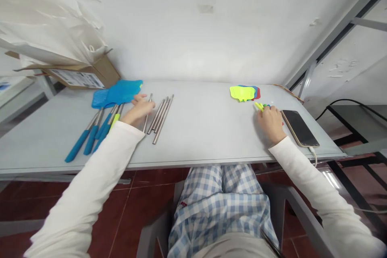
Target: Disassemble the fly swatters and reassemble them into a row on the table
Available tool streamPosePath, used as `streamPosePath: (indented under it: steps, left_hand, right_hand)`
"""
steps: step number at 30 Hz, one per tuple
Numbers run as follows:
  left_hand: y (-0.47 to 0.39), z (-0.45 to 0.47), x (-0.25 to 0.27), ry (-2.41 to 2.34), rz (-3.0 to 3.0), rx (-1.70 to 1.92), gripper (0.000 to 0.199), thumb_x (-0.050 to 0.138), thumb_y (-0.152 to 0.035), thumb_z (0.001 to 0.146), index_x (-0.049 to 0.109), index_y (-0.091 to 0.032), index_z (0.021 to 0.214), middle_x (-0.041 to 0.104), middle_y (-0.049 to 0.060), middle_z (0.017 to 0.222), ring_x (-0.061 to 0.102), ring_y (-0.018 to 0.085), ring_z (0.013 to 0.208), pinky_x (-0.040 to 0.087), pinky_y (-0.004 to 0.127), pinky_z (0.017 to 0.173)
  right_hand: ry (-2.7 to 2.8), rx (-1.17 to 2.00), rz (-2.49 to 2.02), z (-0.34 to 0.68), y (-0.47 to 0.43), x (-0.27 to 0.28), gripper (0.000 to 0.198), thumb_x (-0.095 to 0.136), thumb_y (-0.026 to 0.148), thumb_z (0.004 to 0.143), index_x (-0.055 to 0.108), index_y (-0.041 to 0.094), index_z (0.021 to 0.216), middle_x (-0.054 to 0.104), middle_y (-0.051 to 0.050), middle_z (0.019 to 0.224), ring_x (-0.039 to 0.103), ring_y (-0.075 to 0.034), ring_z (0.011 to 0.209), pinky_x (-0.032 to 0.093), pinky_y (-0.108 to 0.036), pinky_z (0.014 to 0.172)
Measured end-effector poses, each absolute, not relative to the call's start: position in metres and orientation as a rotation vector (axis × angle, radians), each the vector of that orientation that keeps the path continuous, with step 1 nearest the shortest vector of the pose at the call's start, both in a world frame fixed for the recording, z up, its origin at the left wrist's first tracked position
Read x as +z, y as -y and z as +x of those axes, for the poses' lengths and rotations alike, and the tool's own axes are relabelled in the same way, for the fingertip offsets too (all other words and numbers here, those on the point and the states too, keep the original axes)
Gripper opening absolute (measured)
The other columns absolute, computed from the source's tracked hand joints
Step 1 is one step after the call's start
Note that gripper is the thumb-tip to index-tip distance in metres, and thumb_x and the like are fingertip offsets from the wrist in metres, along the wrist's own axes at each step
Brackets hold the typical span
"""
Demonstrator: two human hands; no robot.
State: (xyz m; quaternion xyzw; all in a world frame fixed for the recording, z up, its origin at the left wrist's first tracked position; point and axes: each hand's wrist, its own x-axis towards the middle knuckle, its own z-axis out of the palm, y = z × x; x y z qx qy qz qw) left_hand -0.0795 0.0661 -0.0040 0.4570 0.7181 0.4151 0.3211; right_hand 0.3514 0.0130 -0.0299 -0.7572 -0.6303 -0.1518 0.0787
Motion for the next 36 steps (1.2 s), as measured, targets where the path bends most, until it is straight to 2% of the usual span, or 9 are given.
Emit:
streamPosePath:
  steps: [2, 5, 8, 11, 21, 26, 29, 32, 36]
  left_hand:
    - [-0.066, -0.073, -0.01, -2.007, 1.241, 1.012, 0.05, 0.059, -0.008, 0.068, 0.041, -0.015, 0.114, 0.033, 0.023, 0.138, 0.033, 0.037, 0.138, 0.037, 0.051, 0.108]
    - [-0.056, -0.062, -0.012, -2.153, 1.466, 0.783, 0.045, 0.058, -0.021, 0.076, 0.048, -0.014, 0.12, 0.037, 0.024, 0.142, 0.032, 0.038, 0.142, 0.026, 0.052, 0.118]
    - [-0.035, -0.056, -0.014, -2.193, 1.694, 0.585, 0.062, 0.049, -0.043, 0.087, 0.04, -0.01, 0.139, 0.035, 0.027, 0.149, 0.033, 0.04, 0.143, 0.027, 0.054, 0.117]
    - [-0.015, -0.053, -0.02, -2.169, 1.857, 0.453, 0.077, 0.049, -0.053, 0.087, 0.033, -0.008, 0.147, 0.033, 0.029, 0.151, 0.033, 0.045, 0.142, 0.031, 0.058, 0.113]
    - [-0.019, -0.069, -0.031, -2.271, 2.008, 0.371, 0.053, 0.038, -0.04, 0.092, 0.05, -0.011, 0.136, 0.048, 0.027, 0.134, 0.048, 0.044, 0.123, 0.038, 0.057, 0.103]
    - [-0.02, -0.068, -0.028, -2.296, 1.984, 0.362, 0.052, 0.038, -0.038, 0.093, 0.049, -0.013, 0.137, 0.049, 0.026, 0.136, 0.047, 0.044, 0.125, 0.038, 0.057, 0.103]
    - [-0.016, -0.058, -0.026, -2.338, 1.973, 0.347, 0.054, 0.036, -0.033, 0.093, 0.047, -0.007, 0.14, 0.048, 0.028, 0.137, 0.045, 0.046, 0.126, 0.037, 0.058, 0.102]
    - [-0.015, -0.044, -0.027, -2.388, 1.946, 0.371, 0.056, 0.036, -0.028, 0.092, 0.045, -0.002, 0.141, 0.048, 0.032, 0.136, 0.044, 0.048, 0.127, 0.038, 0.06, 0.1]
    - [-0.016, -0.037, -0.025, -2.388, 1.908, 0.432, 0.057, 0.037, -0.028, 0.091, 0.044, -0.002, 0.141, 0.047, 0.033, 0.138, 0.044, 0.048, 0.128, 0.038, 0.061, 0.1]
  right_hand:
    - [1.844, -0.503, -2.264, 0.348, -0.015, -0.035, 0.036, 0.033, 0.017, 0.093, 0.06, -0.002, 0.107, 0.064, -0.031, 0.098, 0.059, -0.037, 0.089, 0.04, -0.043, 0.074]
    - [1.82, -0.57, -2.217, 0.347, -0.013, -0.039, 0.036, 0.032, 0.015, 0.092, 0.059, 0.0, 0.11, 0.061, -0.031, 0.098, 0.057, -0.038, 0.09, 0.04, -0.045, 0.074]
    - [1.85, -0.605, -2.177, 0.347, -0.008, -0.038, 0.033, 0.036, 0.02, 0.093, 0.06, 0.003, 0.108, 0.058, -0.03, 0.102, 0.054, -0.038, 0.094, 0.04, -0.045, 0.076]
    - [1.906, -0.581, -2.125, 0.343, -0.005, -0.037, 0.035, 0.038, 0.024, 0.094, 0.061, 0.003, 0.111, 0.056, -0.028, 0.107, 0.053, -0.037, 0.096, 0.04, -0.045, 0.078]
    - [2.143, -0.427, -1.7, 0.302, -0.017, -0.031, 0.034, 0.037, 0.026, 0.098, 0.066, 0.01, 0.108, 0.056, -0.021, 0.108, 0.051, -0.032, 0.096, 0.039, -0.043, 0.085]
    - [2.371, -0.299, -1.469, 0.271, -0.038, -0.031, 0.032, 0.038, 0.024, 0.098, 0.066, 0.011, 0.106, 0.056, -0.021, 0.114, 0.051, -0.031, 0.099, 0.037, -0.041, 0.087]
    - [2.503, -0.295, -1.379, 0.255, -0.048, -0.032, 0.034, 0.035, 0.024, 0.1, 0.066, 0.011, 0.104, 0.058, -0.021, 0.115, 0.051, -0.03, 0.098, 0.036, -0.04, 0.086]
    - [2.553, -0.285, -1.331, 0.245, -0.054, -0.036, 0.034, 0.033, 0.025, 0.101, 0.064, 0.011, 0.105, 0.06, -0.021, 0.113, 0.051, -0.029, 0.096, 0.036, -0.039, 0.085]
    - [2.494, -0.104, -1.271, 0.248, -0.057, -0.046, 0.029, 0.035, 0.023, 0.1, 0.061, 0.013, 0.106, 0.06, -0.017, 0.107, 0.052, -0.027, 0.094, 0.039, -0.038, 0.085]
